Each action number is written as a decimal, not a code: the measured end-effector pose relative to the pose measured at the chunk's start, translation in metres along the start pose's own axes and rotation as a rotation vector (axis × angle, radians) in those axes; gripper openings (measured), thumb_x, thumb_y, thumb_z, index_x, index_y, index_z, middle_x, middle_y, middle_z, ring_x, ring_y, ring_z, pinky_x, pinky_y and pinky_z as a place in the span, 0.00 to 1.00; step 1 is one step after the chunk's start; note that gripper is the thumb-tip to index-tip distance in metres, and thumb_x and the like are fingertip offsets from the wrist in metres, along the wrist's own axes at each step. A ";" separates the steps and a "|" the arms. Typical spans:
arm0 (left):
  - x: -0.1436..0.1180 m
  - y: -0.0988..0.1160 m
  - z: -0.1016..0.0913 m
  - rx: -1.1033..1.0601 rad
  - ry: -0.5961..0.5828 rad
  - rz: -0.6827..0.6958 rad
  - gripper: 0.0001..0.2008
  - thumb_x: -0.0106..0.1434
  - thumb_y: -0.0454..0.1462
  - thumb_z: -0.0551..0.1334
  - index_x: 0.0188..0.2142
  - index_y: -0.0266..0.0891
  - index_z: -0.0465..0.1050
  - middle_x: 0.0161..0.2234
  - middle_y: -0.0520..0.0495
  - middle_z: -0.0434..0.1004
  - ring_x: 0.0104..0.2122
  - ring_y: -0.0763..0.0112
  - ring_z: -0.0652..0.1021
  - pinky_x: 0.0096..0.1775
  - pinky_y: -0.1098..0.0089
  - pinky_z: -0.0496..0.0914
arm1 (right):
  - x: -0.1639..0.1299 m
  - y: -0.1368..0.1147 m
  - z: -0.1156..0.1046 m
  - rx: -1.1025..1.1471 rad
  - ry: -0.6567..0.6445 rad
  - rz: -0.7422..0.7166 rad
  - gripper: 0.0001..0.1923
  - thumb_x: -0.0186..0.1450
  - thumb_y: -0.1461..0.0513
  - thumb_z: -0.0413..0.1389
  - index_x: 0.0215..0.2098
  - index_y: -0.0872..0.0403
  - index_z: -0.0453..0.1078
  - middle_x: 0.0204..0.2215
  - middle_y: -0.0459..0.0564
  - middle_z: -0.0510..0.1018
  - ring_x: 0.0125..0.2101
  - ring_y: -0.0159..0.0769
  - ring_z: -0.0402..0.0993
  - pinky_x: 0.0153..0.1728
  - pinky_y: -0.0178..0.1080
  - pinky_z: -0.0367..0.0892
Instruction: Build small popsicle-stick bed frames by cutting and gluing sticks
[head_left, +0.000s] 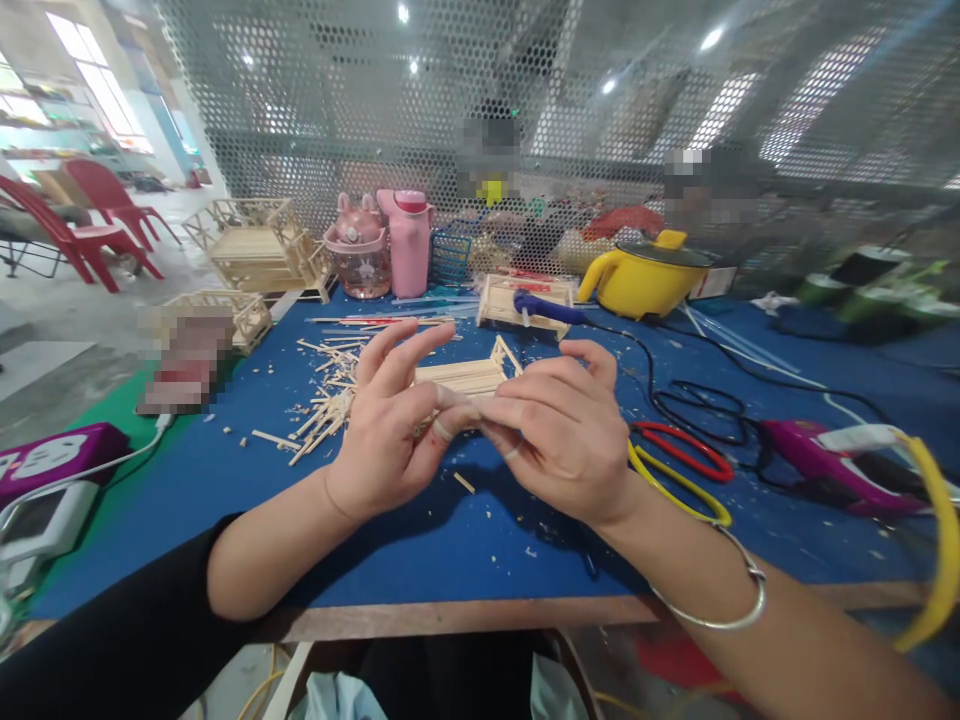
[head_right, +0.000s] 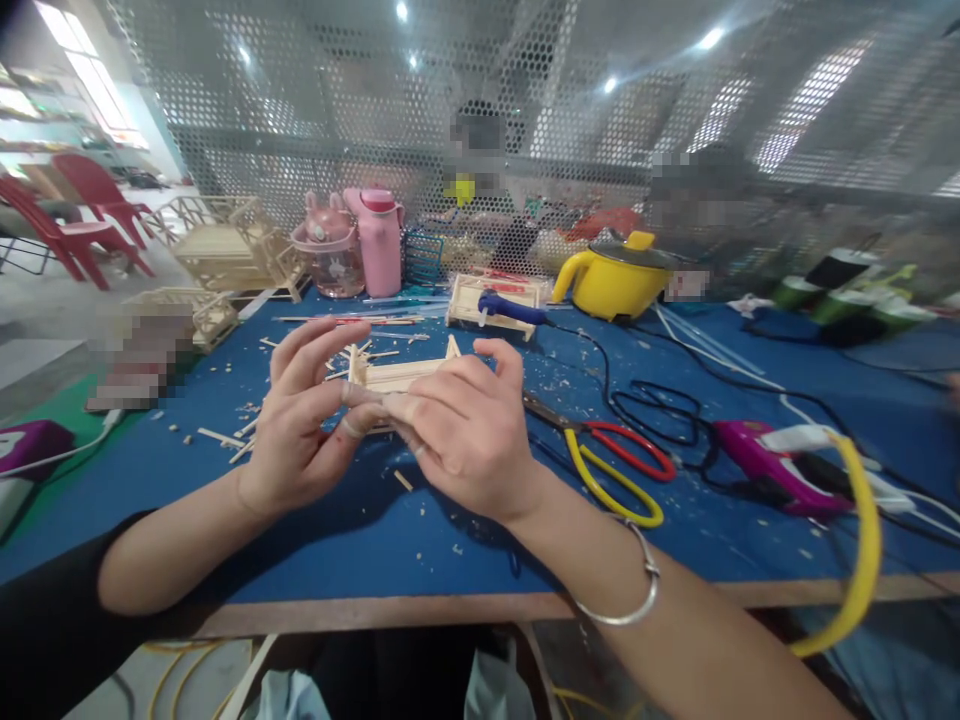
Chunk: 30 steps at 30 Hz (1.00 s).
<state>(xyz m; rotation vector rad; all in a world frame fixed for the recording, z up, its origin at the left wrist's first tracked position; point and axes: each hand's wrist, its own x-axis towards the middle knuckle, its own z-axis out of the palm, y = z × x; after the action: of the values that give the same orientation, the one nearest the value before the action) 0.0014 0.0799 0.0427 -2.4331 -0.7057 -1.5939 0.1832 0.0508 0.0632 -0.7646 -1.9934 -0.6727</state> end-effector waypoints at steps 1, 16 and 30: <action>0.000 0.000 0.000 -0.024 -0.011 -0.021 0.11 0.66 0.40 0.55 0.34 0.40 0.75 0.55 0.42 0.68 0.58 0.57 0.63 0.59 0.51 0.57 | 0.000 0.001 0.000 0.003 0.001 0.013 0.02 0.62 0.62 0.58 0.31 0.49 0.72 0.26 0.41 0.79 0.31 0.32 0.71 0.49 0.46 0.56; 0.007 0.018 0.005 -0.955 -0.061 -0.723 0.29 0.57 0.41 0.67 0.56 0.44 0.59 0.31 0.51 0.77 0.32 0.70 0.79 0.35 0.68 0.75 | -0.002 0.003 0.002 0.277 0.029 0.126 0.02 0.62 0.63 0.59 0.31 0.50 0.73 0.25 0.43 0.77 0.28 0.31 0.71 0.38 0.40 0.61; 0.008 0.022 0.007 -0.759 0.050 -0.742 0.20 0.57 0.34 0.64 0.48 0.40 0.60 0.27 0.54 0.76 0.29 0.73 0.79 0.30 0.73 0.72 | -0.003 0.004 0.002 0.000 0.030 0.059 0.01 0.60 0.62 0.61 0.32 0.48 0.74 0.26 0.42 0.78 0.31 0.34 0.71 0.47 0.47 0.57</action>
<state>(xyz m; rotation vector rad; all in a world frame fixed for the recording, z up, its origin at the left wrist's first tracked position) 0.0198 0.0659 0.0500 -2.7585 -1.2944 -2.5771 0.1860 0.0542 0.0604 -0.8051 -1.9365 -0.6460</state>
